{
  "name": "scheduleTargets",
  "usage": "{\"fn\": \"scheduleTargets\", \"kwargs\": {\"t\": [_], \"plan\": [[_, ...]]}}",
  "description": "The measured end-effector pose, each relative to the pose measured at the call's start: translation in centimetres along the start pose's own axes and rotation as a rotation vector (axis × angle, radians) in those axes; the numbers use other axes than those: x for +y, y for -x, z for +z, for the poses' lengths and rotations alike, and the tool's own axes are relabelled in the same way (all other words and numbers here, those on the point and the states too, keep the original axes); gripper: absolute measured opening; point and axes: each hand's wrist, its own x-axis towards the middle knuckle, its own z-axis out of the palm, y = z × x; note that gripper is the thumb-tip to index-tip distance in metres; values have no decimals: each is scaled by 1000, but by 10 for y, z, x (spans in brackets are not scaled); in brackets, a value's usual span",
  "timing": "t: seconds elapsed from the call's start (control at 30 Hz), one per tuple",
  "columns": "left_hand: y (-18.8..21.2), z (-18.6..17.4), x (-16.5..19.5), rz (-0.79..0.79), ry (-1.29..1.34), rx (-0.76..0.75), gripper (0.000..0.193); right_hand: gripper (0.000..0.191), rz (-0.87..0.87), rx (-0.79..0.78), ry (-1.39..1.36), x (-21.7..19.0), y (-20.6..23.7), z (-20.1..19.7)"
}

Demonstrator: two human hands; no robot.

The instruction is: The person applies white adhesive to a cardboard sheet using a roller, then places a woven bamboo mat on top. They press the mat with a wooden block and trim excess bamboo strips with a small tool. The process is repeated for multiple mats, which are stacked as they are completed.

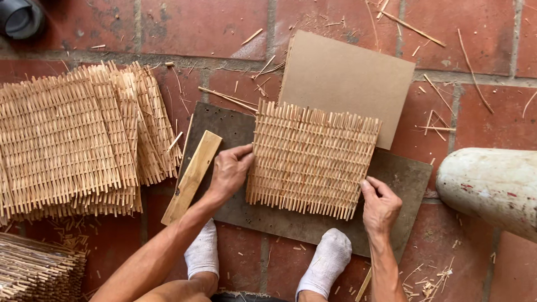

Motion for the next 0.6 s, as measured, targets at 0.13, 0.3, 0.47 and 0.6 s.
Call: {"fn": "scheduleTargets", "kwargs": {"t": [0.13, 0.3, 0.47, 0.6], "plan": [[13, 7, -14, 171, -90, 82, 33, 27, -39, 41, 34, 2, 14, 7], [20, 10, -16, 337, -214, 167, 29, 26, -101, 76, 116, -5, 19, 7], [22, 10, -21, 432, -284, 193, 31, 25, -138, 45, 97, -7, 22, 8], [25, 8, -18, 534, -317, 212, 28, 24, -205, 84, -3, -5, 24, 9]]}}
